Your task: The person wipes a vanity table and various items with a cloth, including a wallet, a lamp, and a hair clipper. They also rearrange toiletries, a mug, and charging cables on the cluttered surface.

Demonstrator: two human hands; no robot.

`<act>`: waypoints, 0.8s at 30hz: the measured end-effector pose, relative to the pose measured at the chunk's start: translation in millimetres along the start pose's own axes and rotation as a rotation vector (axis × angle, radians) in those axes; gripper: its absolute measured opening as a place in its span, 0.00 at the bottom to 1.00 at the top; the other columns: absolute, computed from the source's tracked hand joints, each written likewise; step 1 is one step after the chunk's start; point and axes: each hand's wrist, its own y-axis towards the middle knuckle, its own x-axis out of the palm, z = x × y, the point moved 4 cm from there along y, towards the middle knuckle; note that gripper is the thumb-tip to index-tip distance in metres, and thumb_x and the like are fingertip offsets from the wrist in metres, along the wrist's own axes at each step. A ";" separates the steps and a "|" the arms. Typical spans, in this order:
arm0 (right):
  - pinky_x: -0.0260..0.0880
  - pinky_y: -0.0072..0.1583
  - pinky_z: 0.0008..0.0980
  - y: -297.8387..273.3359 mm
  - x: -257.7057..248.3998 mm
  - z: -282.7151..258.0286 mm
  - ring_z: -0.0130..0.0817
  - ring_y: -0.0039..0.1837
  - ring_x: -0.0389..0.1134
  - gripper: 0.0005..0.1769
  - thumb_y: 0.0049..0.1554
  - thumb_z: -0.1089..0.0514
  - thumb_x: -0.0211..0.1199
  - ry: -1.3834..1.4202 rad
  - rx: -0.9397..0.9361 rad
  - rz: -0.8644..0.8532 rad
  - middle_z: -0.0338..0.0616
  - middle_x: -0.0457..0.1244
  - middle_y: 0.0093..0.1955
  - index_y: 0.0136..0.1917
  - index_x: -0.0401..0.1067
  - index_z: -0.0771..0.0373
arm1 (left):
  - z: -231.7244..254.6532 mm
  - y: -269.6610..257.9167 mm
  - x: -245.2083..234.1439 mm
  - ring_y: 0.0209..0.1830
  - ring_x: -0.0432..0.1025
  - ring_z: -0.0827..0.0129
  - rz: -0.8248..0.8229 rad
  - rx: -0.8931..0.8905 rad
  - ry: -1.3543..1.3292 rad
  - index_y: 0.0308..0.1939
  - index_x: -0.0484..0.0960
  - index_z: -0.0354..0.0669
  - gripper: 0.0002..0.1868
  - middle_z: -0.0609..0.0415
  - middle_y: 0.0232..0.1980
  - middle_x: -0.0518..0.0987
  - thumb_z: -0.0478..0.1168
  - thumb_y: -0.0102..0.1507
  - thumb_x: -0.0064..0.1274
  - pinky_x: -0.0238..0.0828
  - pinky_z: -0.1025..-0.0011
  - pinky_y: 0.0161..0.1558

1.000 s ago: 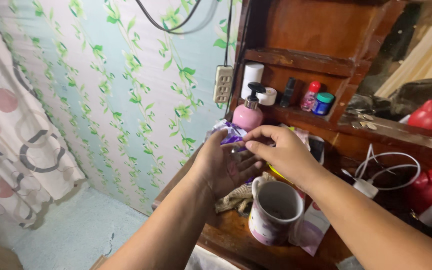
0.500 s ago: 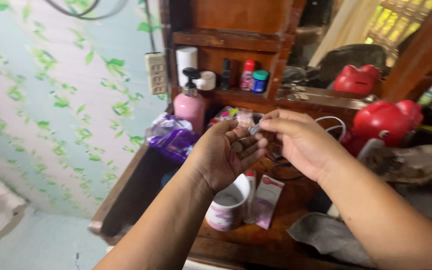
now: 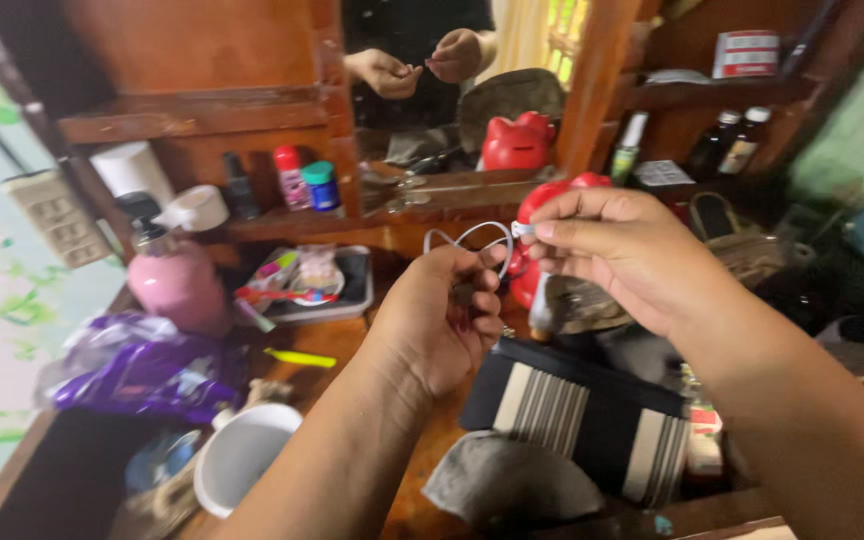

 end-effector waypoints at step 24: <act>0.69 0.41 0.30 223.6 -235.7 -19.5 0.28 0.39 0.70 0.05 0.52 0.68 0.66 -0.561 -0.443 0.536 0.44 0.70 0.39 0.43 0.78 0.65 | -26.7 113.4 97.0 0.29 0.66 0.73 -0.006 0.085 0.045 0.48 0.80 0.38 0.15 0.58 0.33 0.72 0.43 0.64 0.43 0.66 0.75 0.31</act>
